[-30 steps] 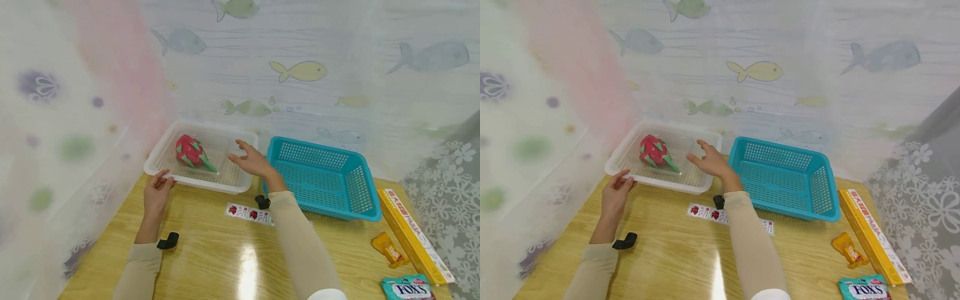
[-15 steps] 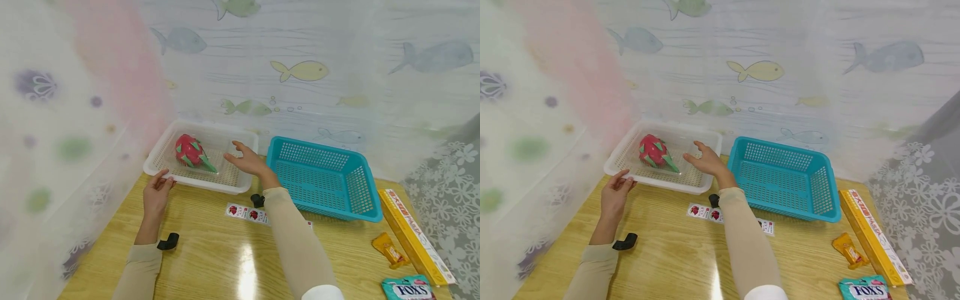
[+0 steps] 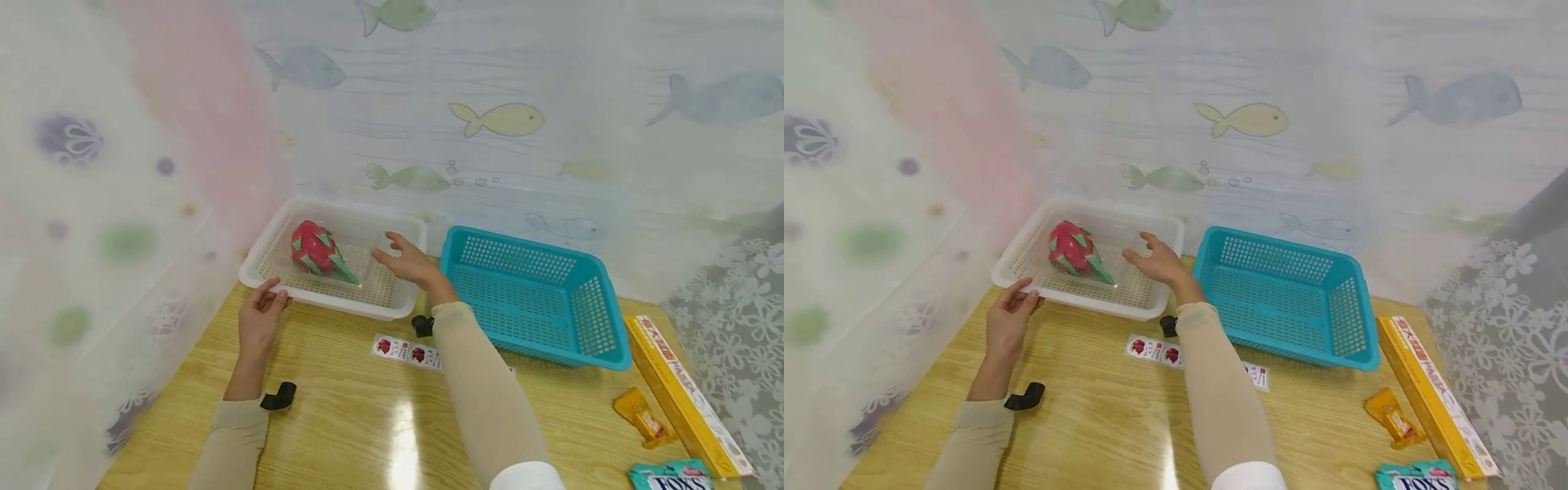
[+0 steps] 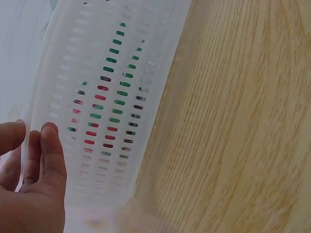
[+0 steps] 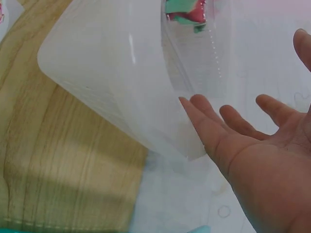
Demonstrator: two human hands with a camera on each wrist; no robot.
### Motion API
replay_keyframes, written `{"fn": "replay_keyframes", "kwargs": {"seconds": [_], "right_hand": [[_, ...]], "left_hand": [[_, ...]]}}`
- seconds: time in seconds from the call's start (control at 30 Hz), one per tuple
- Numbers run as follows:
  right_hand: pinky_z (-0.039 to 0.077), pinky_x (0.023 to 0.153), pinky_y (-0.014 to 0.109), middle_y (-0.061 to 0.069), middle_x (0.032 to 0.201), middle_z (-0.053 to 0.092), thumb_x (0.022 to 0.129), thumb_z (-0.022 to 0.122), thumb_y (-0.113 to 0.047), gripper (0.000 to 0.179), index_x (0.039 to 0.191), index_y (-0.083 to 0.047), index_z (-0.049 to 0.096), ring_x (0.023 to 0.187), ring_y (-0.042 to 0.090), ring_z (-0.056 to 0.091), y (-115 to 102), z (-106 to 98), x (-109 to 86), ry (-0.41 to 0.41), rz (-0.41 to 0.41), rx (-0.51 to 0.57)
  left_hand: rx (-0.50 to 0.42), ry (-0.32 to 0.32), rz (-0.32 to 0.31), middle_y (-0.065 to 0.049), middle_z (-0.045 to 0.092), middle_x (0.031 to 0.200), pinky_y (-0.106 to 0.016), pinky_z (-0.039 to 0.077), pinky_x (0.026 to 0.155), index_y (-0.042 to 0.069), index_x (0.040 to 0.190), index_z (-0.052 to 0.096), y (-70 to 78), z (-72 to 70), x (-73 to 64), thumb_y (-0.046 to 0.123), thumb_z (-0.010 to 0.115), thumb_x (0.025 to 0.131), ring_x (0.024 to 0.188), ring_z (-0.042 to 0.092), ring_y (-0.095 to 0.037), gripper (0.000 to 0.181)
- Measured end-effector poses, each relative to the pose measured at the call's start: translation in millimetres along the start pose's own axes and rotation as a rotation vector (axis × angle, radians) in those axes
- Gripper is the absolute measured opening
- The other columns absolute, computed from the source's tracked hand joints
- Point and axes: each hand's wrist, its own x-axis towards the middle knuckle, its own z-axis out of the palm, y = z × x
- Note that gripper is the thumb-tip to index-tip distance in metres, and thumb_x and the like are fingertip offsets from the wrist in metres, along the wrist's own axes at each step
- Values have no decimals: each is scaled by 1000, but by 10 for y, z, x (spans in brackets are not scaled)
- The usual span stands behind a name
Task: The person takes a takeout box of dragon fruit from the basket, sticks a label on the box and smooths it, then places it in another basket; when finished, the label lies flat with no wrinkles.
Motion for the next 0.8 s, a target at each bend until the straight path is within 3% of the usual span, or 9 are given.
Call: {"fn": "replay_keyframes", "kwargs": {"seconds": [0.2,0.43,0.8], "right_hand": [[33,120,59,13,169,23,100,55,-59,82,165,-25,18,154,38,29,-40,51,40,-23,23,37],[29,121,63,14,170,21,100,54,-59,82,165,-26,17,154,39,27,-67,100,79,-66,61,70],[21,121,70,13,172,10,100,56,-56,85,166,-29,9,158,39,17,-111,154,136,-126,124,113]], "left_hand": [[10,-3,-4,6,59,88,-23,59,90,-3,139,57,22,1,3,10,66,99,86,71,-7,43],[51,-9,-12,6,57,91,-23,59,91,0,140,57,23,-11,-20,10,64,100,90,72,-9,42],[37,-4,20,8,61,89,-24,59,90,-1,139,58,-11,-15,6,8,65,99,88,72,-9,42]]}}
